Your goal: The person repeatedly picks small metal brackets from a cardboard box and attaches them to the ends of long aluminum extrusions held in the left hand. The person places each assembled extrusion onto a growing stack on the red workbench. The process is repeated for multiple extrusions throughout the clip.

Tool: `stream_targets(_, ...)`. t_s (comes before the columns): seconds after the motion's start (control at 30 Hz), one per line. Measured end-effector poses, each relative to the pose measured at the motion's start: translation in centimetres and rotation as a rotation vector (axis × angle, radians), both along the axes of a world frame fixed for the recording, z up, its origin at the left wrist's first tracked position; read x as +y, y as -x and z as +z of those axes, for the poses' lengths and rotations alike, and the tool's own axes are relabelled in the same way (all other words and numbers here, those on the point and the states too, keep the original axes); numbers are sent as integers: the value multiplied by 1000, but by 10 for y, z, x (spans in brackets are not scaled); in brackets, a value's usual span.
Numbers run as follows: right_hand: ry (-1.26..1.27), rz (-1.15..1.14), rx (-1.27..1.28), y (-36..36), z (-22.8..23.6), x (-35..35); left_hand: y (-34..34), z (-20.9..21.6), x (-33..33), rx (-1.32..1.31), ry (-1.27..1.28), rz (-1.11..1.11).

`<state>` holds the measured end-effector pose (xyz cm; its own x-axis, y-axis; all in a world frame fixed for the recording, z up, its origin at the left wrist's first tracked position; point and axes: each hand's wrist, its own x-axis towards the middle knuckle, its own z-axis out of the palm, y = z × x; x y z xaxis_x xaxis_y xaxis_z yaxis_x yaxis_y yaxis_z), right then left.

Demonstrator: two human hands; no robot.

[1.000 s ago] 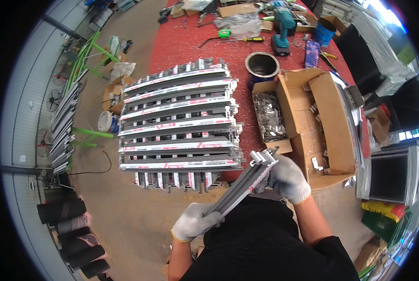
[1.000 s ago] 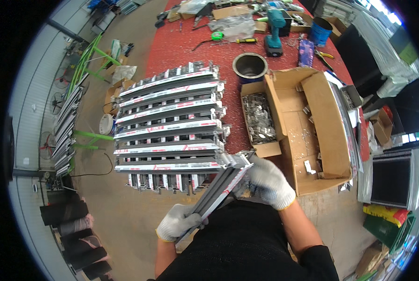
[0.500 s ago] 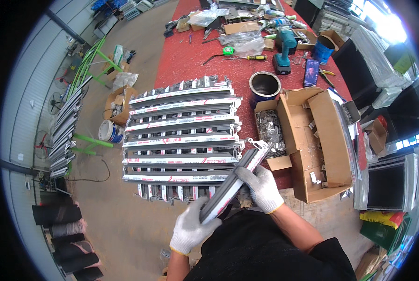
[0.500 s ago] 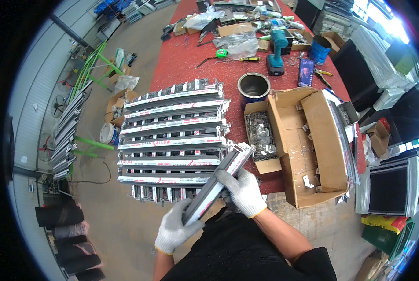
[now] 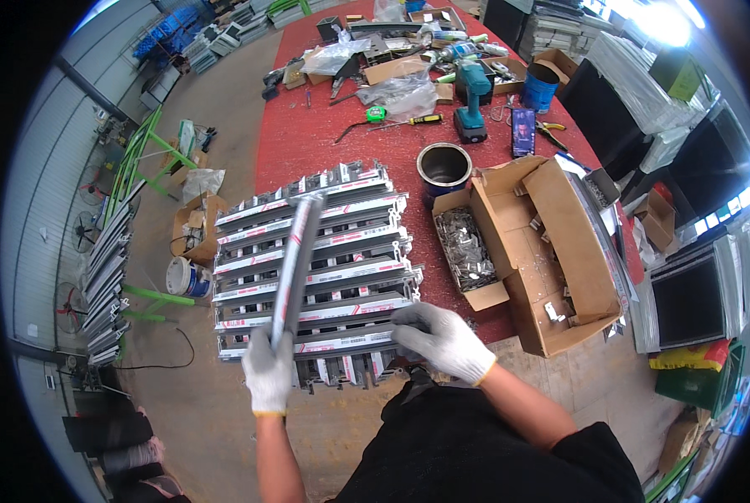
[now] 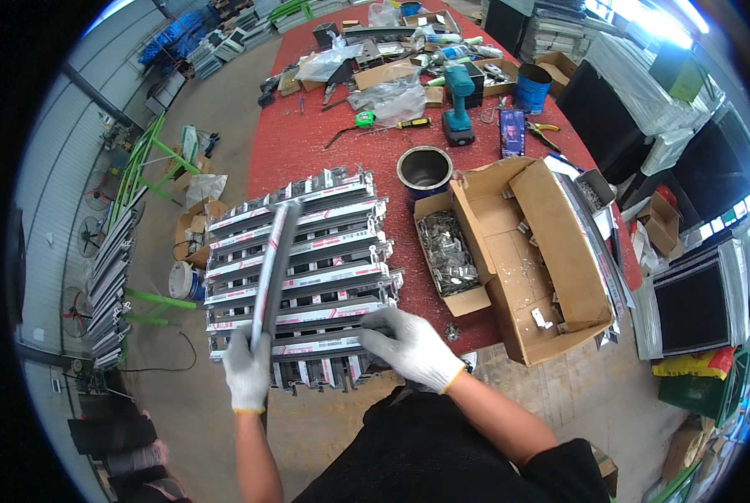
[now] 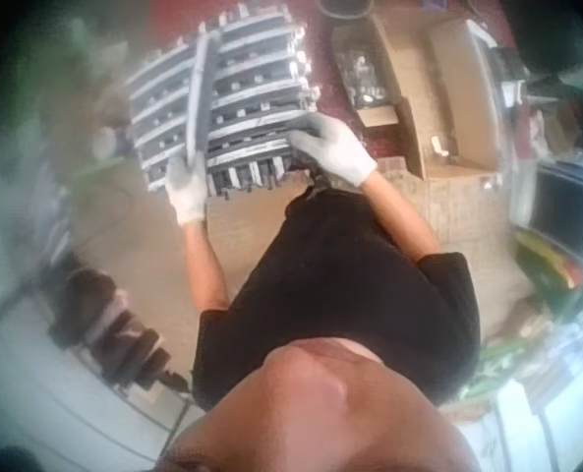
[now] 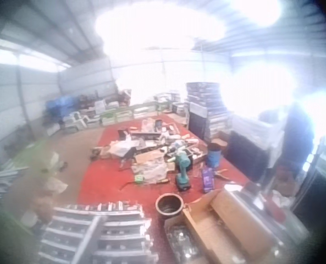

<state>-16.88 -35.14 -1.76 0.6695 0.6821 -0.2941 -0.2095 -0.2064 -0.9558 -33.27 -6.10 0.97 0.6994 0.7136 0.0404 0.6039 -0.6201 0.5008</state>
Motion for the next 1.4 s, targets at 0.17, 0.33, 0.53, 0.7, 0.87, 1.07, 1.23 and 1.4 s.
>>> stream_targets(0.17,110,-108,175,21,-6,-33,-32,-24,85,52,-281,54)
stream_targets(0.33,238,-176,-183,31,-13,-56,-54,-72,163,86,-405,82)
stream_targets(0.53,219,-207,-198,35,-12,-56,-70,-86,209,91,-330,46)
stream_targets(0.7,225,-217,-231,40,-12,-49,-73,-96,228,64,-302,62)
stream_targets(0.87,233,-191,-224,43,-7,-43,-80,-101,228,148,-605,-142)
stream_targets(1.07,265,-157,-211,38,-7,-40,-110,-38,126,92,-274,114)
stream_targets(1.23,285,-153,-234,39,-11,-47,-145,-16,60,184,-197,66)
stream_targets(1.4,323,-184,-205,40,-14,-61,-170,-34,21,178,-226,-36)
